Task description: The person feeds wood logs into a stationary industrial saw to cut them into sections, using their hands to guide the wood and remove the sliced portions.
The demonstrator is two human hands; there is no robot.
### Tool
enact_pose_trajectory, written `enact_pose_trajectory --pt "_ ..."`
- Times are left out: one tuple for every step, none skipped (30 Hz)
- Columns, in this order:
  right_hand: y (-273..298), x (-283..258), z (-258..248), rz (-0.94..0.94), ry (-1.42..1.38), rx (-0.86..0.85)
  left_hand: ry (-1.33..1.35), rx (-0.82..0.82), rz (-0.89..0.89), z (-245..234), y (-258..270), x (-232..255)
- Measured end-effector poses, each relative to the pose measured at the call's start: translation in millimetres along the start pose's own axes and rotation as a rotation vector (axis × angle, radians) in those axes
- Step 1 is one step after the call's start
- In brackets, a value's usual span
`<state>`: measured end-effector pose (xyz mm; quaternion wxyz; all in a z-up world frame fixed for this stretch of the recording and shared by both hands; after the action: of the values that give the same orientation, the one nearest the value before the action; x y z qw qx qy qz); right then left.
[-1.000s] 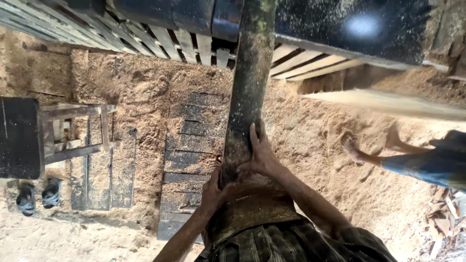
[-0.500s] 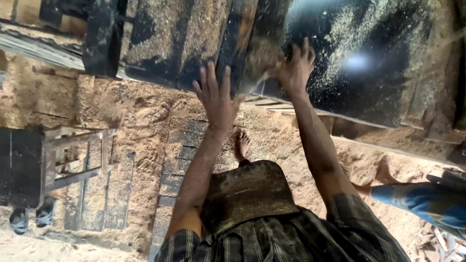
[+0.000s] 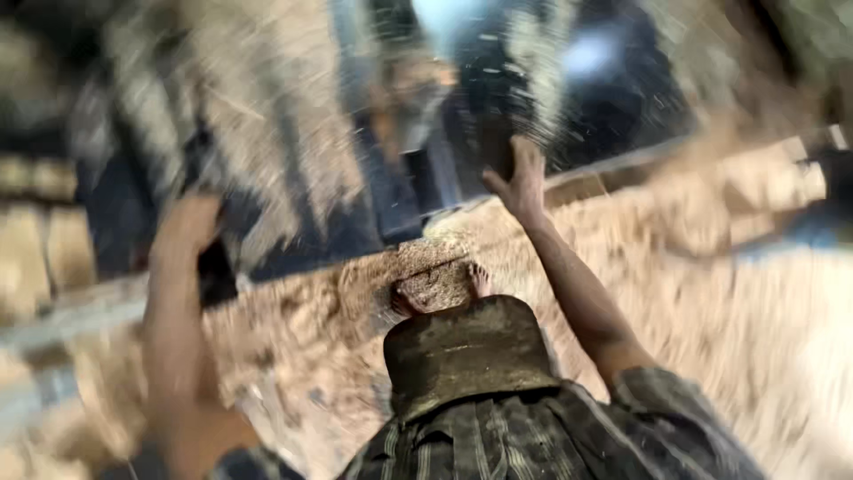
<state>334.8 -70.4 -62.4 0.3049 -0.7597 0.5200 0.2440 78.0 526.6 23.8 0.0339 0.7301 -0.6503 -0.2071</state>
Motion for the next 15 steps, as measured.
enact_pose_trajectory --pt "36.3 3.1 -21.1 -0.068 -0.019 0.011 -0.026 -0.010 0.055 6.9 5.8 -3.8" --pt "69.9 4.4 -40.7 -0.137 -0.035 0.020 -0.102 -0.045 0.127 8.0 -2.6 -10.9" --pt "94.8 8.4 -57.9 -0.085 -0.022 0.054 -0.062 -0.038 0.118 11.8 -2.0 -12.9" --pt "121.2 18.9 -76.3 0.143 -0.043 0.000 -0.022 -0.034 0.110 13.4 -2.4 -16.4" --pt "133.0 30.8 -91.6 0.344 -0.079 -0.053 -0.012 -0.026 0.070 12.6 -6.0 -17.3" --pt "150.4 41.0 -109.6 0.506 -0.090 -0.006 0.000 -0.018 0.031 10.3 -11.6 -17.8" --pt "172.0 52.0 -126.2 0.664 -0.101 0.020 -0.010 -0.016 0.053 11.9 -3.3 -15.2" --pt "190.5 64.3 -140.0 0.816 -0.154 0.090 0.008 0.082 0.054 8.5 3.2 -12.9" --pt "205.5 78.7 -151.6 0.961 -0.211 0.156 0.029 0.179 0.048 1.7 8.9 -10.1" --pt "217.0 91.1 -160.8 0.974 -0.215 0.168 0.021 0.180 0.065 -3.9 13.4 -3.7" --pt "226.7 106.3 -171.6 1.033 -0.159 0.199 0.024 0.303 0.054 -13.8 18.7 5.5" --pt "234.9 121.7 -181.4 1.092 -0.102 0.230 0.030 0.426 0.046 -26.0 24.3 13.1" --pt "238.6 137.8 -192.5 1.102 -0.101 0.247 0.052 0.467 0.042 -37.4 26.1 19.9" --pt "235.6 152.4 -206.7 1.013 -0.102 0.330 0.074 0.508 0.039 -48.0 27.5 28.5" --pt "229.8 164.5 -221.3 0.923 -0.102 0.402 0.088 0.532 0.039 -56.8 28.8 38.8"
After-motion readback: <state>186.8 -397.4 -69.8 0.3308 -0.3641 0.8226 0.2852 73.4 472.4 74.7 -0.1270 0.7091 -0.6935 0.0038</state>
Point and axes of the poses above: each hand's wrist, its own y-axis away from the middle knuckle, its own z-axis out of the palm, x = y × z, the point moved 3 cm from there along -y, towards the middle knuckle, and after that the axes turned 10 degrees about -y, right-handed, at the moved point
